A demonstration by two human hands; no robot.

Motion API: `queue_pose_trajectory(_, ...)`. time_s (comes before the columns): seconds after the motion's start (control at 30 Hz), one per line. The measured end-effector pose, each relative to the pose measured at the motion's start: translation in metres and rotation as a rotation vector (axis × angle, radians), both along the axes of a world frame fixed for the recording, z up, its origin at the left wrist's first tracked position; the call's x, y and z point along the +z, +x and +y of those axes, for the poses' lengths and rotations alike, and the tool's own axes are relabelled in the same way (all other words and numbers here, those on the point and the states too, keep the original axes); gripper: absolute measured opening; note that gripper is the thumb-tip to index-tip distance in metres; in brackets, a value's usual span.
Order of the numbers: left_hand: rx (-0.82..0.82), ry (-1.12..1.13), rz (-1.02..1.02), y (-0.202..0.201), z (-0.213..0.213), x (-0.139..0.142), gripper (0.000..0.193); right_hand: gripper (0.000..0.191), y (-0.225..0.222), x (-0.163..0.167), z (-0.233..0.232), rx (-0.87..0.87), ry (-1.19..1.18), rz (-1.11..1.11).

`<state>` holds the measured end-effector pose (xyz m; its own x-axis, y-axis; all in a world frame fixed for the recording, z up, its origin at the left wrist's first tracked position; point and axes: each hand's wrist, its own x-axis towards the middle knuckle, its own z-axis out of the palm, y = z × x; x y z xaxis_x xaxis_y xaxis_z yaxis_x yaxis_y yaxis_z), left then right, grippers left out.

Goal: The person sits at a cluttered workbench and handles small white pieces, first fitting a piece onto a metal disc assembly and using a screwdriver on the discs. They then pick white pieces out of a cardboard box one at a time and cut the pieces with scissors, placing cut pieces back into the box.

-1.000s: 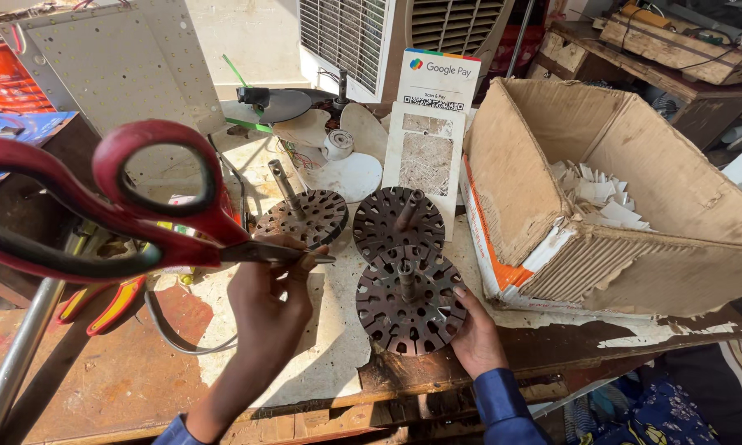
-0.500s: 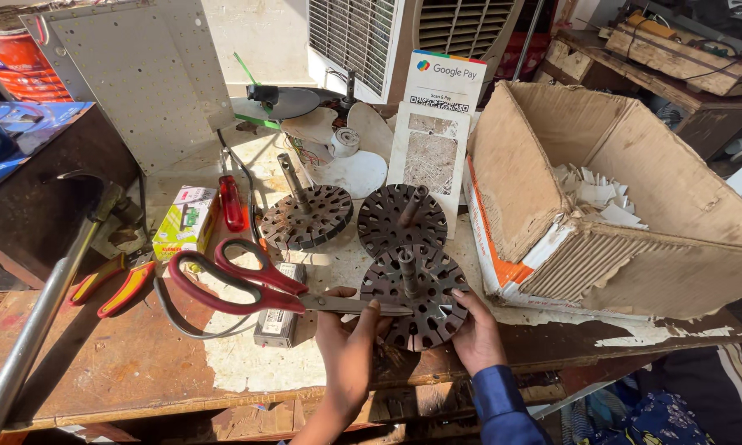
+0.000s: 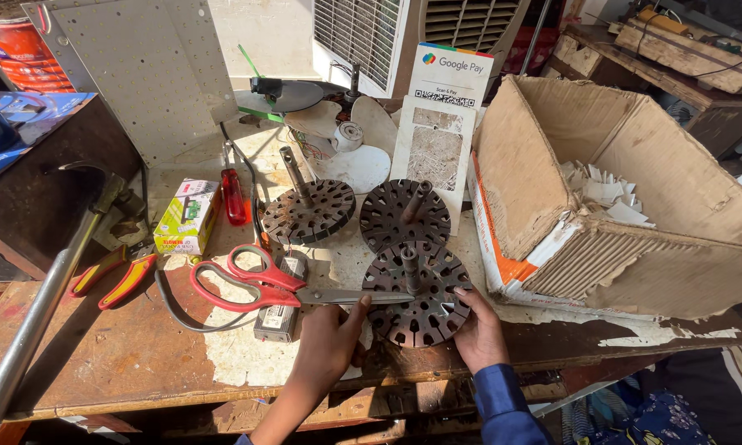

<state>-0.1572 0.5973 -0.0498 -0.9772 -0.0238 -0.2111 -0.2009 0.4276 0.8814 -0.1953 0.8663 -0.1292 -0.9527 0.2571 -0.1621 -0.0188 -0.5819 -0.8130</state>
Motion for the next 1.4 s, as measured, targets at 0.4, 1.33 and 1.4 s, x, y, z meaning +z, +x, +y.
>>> queue_pose_trajectory(0.4,-0.477,-1.139,0.997,-0.019,-0.046,0.008,0.049,0.043,0.012,-0.007,0.028,0.020,-0.018,0.018)
queue_pose_trajectory(1.33,-0.734,-1.925,1.676,-0.025,0.100,0.103,0.074,0.037,0.008,-0.002,0.092,0.044,-0.069,0.091)
queue_pose_trajectory(1.4,-0.770,-1.965,1.650,-0.029,0.125,0.096,0.068,0.038,0.009,0.000,0.101,0.067,-0.079,0.101)
